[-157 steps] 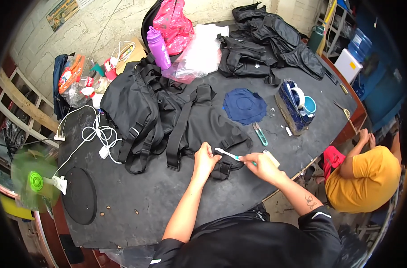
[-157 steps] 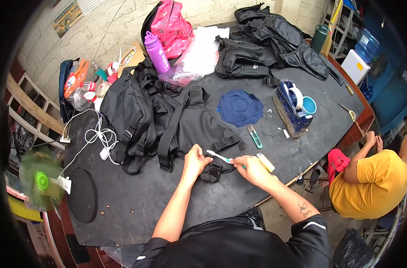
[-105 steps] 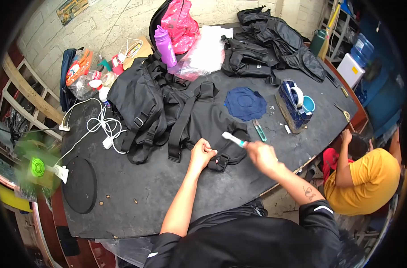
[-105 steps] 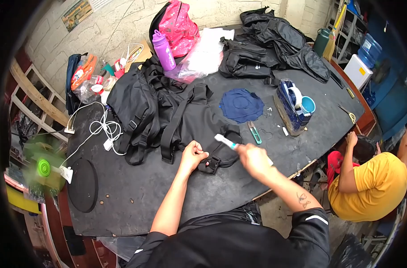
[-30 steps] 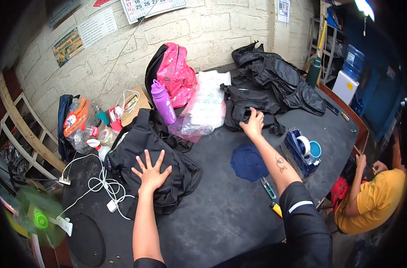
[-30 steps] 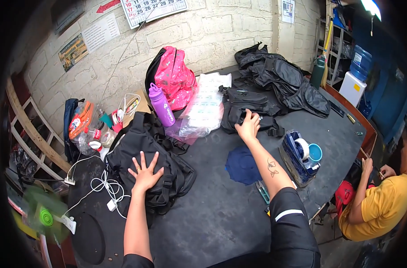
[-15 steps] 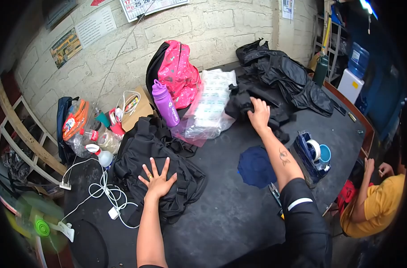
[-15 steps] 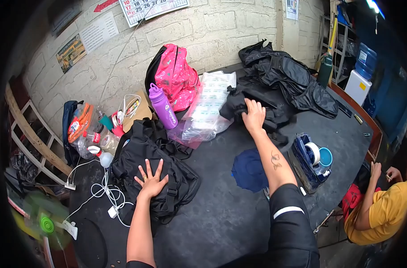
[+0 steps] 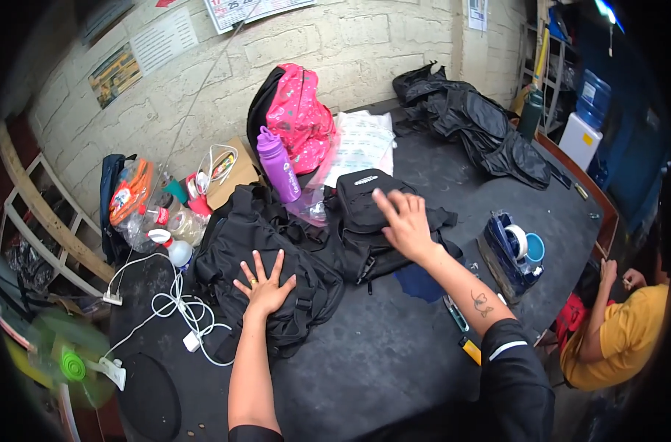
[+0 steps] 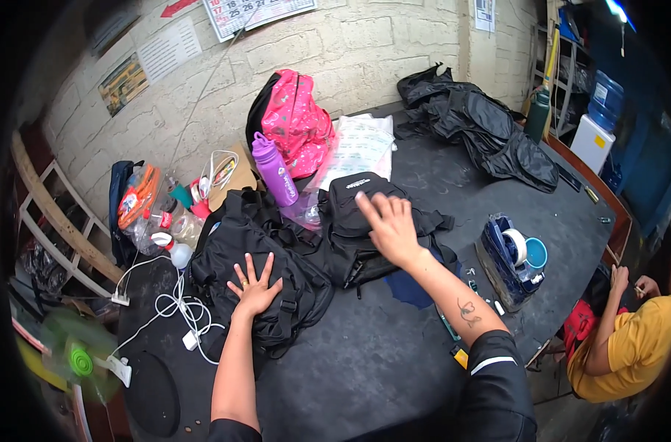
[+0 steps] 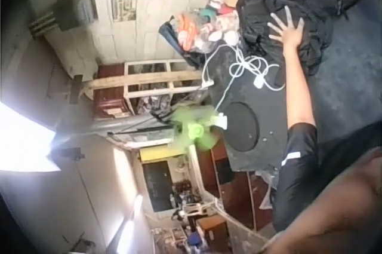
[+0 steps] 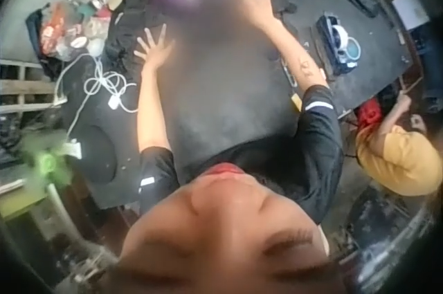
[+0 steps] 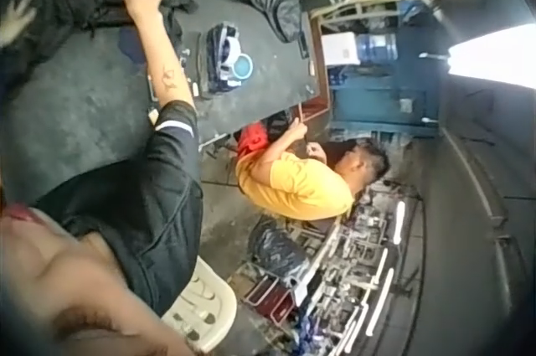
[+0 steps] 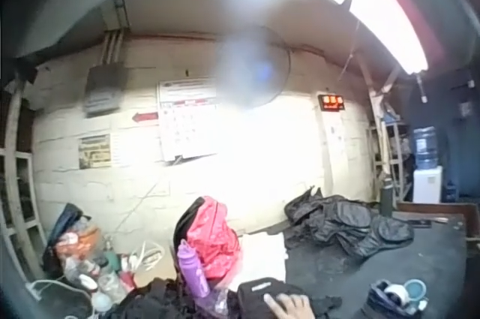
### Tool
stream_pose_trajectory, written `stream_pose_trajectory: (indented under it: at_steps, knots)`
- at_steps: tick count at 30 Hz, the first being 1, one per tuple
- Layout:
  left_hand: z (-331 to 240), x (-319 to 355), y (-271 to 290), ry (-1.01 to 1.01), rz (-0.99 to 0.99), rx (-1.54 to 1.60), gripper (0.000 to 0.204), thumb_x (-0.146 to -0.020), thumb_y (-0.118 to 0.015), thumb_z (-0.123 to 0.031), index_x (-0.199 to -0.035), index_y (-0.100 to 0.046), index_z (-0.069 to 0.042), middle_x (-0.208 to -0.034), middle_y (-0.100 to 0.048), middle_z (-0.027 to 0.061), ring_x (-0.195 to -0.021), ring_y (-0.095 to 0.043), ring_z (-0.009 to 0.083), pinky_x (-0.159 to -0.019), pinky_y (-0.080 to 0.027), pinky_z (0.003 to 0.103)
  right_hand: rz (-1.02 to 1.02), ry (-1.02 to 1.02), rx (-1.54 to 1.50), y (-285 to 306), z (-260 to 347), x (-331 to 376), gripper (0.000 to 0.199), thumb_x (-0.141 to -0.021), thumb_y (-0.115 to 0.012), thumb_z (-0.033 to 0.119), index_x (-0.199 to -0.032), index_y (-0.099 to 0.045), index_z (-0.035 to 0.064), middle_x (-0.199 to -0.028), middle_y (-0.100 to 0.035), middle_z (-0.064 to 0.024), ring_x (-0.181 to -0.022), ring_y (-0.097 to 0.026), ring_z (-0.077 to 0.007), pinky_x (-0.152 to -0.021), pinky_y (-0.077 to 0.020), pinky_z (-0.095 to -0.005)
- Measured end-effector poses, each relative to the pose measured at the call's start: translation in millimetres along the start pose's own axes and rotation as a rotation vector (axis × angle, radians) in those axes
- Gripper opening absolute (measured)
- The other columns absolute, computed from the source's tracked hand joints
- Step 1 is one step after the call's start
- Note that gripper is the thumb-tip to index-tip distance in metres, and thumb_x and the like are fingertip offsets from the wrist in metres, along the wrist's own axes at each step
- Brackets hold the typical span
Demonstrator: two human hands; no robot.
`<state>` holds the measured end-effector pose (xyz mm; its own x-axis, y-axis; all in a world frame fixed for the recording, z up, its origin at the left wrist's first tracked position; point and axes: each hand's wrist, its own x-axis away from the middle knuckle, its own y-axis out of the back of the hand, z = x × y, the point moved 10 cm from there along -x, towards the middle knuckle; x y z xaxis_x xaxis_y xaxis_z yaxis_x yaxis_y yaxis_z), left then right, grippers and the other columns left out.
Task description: Inspecting and finishing black textile bags by trimming loose threads and checking components.
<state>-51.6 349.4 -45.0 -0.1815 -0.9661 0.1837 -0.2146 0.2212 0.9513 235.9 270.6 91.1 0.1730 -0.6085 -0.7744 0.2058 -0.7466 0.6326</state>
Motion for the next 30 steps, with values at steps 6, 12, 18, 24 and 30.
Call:
stream_pose_trajectory:
  at_steps: [6,12,18,24,30]
  knots:
    - [-8,3,20,-0.165,-0.153,0.231,0.069,-0.080,-0.059,-0.051,-0.141,-0.027,-0.041,-0.154,-0.001,0.0118,-0.138,0.008,0.0432,-0.099,0.011,0.067,-0.091,-0.185,-0.031,-6,-59,-20,0.028,-0.063,-0.055,-0.001,-0.086,-0.067,0.0108,-0.087,-0.064,-0.0033,-0.091,-0.057,-0.0234,-0.086,-0.0367,-0.0427]
    - [-26,98,90,-0.218,-0.290,1.502,0.033,-0.093,-0.054,-0.025,-0.109,-0.060,0.002,-0.102,-0.065,0.0123,-0.091,-0.064,0.0197,-0.082,-0.049,0.033,-0.465,0.275,-0.046,176,111,5,0.025,-0.067,-0.058,0.011,-0.089,-0.069,0.0107,-0.097,-0.066,-0.0012,-0.091,-0.055,-0.0243,-0.080,-0.0398,-0.0380]
    - [-71,163,30,-0.197,0.066,2.089,0.040,-0.084,-0.058,-0.012,-0.120,-0.051,0.004,-0.115,-0.059,0.0156,-0.104,-0.059,0.0250,-0.090,-0.049,0.037,0.318,0.381,-0.324,121,179,103,0.060,-0.062,-0.075,0.027,-0.117,-0.059,0.0097,-0.122,-0.054,-0.0076,-0.112,-0.046,-0.0291,-0.091,-0.0380,-0.0434]
    - [-72,199,-33,-0.184,0.044,2.269,0.044,-0.075,-0.050,-0.003,-0.116,-0.049,0.010,-0.110,-0.059,0.0178,-0.100,-0.060,0.0304,-0.091,-0.049,0.041,0.220,-0.196,-0.746,127,150,136,0.047,-0.064,-0.079,0.031,-0.098,-0.061,0.0042,-0.099,-0.059,-0.0106,-0.092,-0.055,-0.0280,-0.080,-0.0419,-0.0368]
    - [-100,228,-39,-0.165,0.148,2.316,0.039,-0.078,-0.052,-0.003,-0.116,-0.052,0.007,-0.110,-0.060,0.0171,-0.101,-0.060,0.0300,-0.091,-0.048,0.041,0.096,-0.323,-0.791,129,181,141,0.018,-0.071,-0.071,0.005,-0.078,-0.054,0.0040,-0.075,-0.052,-0.0063,-0.062,-0.049,-0.0218,-0.064,-0.0384,-0.0322]
